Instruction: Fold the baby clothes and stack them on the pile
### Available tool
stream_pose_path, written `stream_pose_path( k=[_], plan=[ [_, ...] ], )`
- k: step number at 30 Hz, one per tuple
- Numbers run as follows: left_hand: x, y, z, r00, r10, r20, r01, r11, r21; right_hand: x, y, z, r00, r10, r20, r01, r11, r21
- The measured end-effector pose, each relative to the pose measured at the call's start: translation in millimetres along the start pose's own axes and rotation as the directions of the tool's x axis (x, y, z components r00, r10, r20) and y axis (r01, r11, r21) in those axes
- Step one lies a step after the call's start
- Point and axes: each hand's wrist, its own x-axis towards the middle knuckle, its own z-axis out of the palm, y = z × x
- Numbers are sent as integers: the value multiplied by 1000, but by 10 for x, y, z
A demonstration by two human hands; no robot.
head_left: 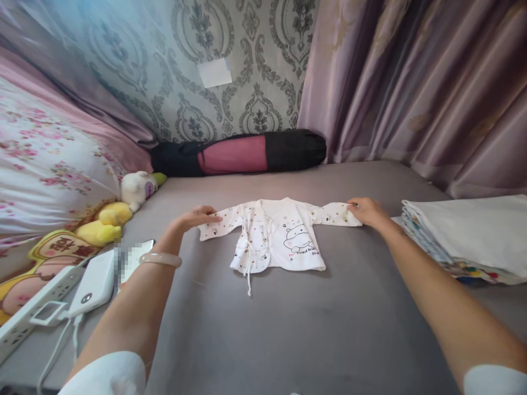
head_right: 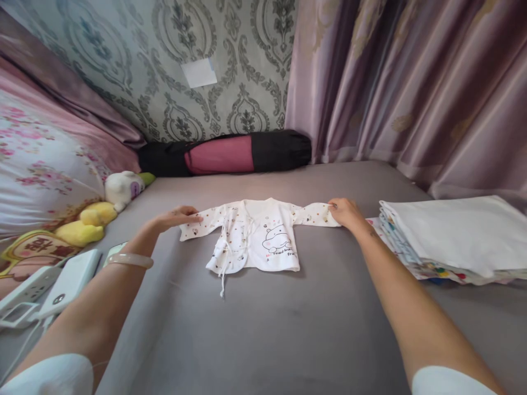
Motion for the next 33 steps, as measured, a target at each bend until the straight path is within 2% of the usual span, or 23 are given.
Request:
stream_pose_path(
  k=[2, 4, 7, 11, 16, 20, 22, 24, 26, 27, 29, 30, 31, 32, 33],
  plan=[
    [2, -97, -109, 996, -42, 77, 37, 997, 63, 10, 24, 34, 1000, 2, 7, -2, 1000, -18],
    [18, -204, -177, 995, -70, 76, 63, 994, 85, 15, 47, 75, 1000, 6, 13, -6, 1000, -26],
    [70, -348, -192, 995, -82, -64, 87, 994, 70, 12, 77, 150, 1000, 23, 13, -22, 999, -42],
    [201, -484, -111, 971, -44, -236, 65, 995, 81, -20, 83, 230, 999, 38, -11, -38, 997, -69],
    [402, -638, -13, 926, -17, -377, 108, 969, 221, -124, 11, 262, 994, 88, -59, -95, 989, -114],
    [433, -729, 74, 899, -25, -438, 156, 952, 264, -205, -30, 303, 989, 80, -125, -95, 988, -125],
    [368, -721, 135, 863, -65, -501, 207, 950, 234, -230, -21, 309, 983, 83, -162, -99, 990, -96],
    [248, -664, 197, 798, -95, -595, 246, 953, 177, -267, -2, 285, 978, 97, -187, -108, 993, -50],
    [75, -565, 251, 742, -98, -663, 247, 960, 135, -345, 5, 232, 970, 114, -213, -118, 993, -6],
    [-30, -504, 276, 730, -92, -678, 235, 964, 123, -407, -6, 199, 965, 120, -234, -120, 993, 12],
    [-275, -375, 332, 750, -90, -655, 194, 977, 89, -583, -63, 132, 957, 110, -269, -102, 994, 44],
    [-410, -313, 367, 795, -91, -600, 156, 986, 57, -693, -110, 102, 959, 95, -268, -79, 994, 70],
    [-548, -254, 410, 866, -73, -496, 90, 996, 10, -814, -167, 78, 970, 65, -233, -40, 993, 110],
    [-685, -201, 462, 929, -48, -367, 28, 998, -61, -942, -232, 59, 986, 24, -165, 5, 984, 176],
    [-815, -152, 521, 970, -17, -244, -13, 993, -121, -1073, -301, 47, 998, -33, -53, 46, 961, 274]
  ],
)
